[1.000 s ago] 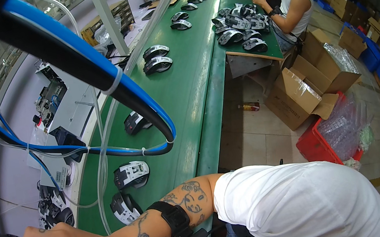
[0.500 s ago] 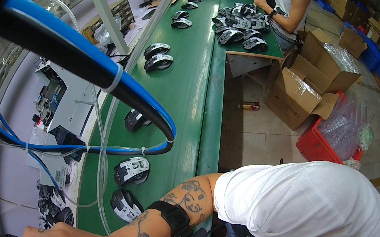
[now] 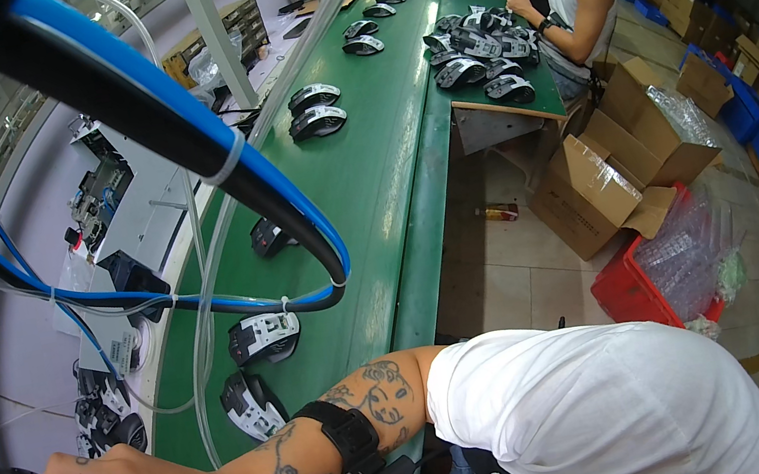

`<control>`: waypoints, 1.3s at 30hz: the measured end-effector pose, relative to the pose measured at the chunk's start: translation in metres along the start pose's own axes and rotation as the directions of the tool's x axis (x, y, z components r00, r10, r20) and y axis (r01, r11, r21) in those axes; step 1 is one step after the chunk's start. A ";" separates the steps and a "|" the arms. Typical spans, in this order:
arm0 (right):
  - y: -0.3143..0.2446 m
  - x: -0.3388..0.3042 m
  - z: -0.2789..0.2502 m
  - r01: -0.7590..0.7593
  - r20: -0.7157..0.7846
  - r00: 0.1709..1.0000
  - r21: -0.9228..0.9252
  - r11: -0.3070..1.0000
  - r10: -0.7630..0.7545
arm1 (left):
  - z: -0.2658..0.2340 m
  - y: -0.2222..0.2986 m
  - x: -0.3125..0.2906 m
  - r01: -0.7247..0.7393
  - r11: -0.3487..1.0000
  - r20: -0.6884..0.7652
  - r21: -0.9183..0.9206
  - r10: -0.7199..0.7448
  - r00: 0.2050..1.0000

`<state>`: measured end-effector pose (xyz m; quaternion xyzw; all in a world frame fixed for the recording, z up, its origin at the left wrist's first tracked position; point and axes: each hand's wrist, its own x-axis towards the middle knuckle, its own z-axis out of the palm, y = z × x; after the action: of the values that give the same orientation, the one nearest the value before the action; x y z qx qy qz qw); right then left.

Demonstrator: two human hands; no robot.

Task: Using a pneumatic screwdriver to fasten components of computer mice on an assembly line.

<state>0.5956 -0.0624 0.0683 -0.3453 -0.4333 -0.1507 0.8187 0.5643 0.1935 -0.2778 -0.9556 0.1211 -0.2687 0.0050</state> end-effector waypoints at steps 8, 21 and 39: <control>0.001 0.000 0.000 -0.017 0.011 1.000 -0.009 1.000 0.017 | 0.003 -0.001 -0.001 0.009 1.000 -0.004 -0.024 -0.009 1.000; 0.002 0.000 0.000 -0.011 -0.006 1.000 -0.003 1.000 0.011 | 0.006 -0.002 -0.003 0.023 0.998 -0.008 -0.061 -0.023 1.000; 0.001 -0.001 0.001 -0.027 0.004 1.000 0.018 0.999 0.027 | 0.009 -0.004 -0.007 0.043 0.993 -0.015 -0.110 -0.045 0.999</control>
<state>0.5951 -0.0612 0.0676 -0.3441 -0.4316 -0.1349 0.8229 0.5642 0.1989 -0.2890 -0.9544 0.1146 -0.2700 -0.0546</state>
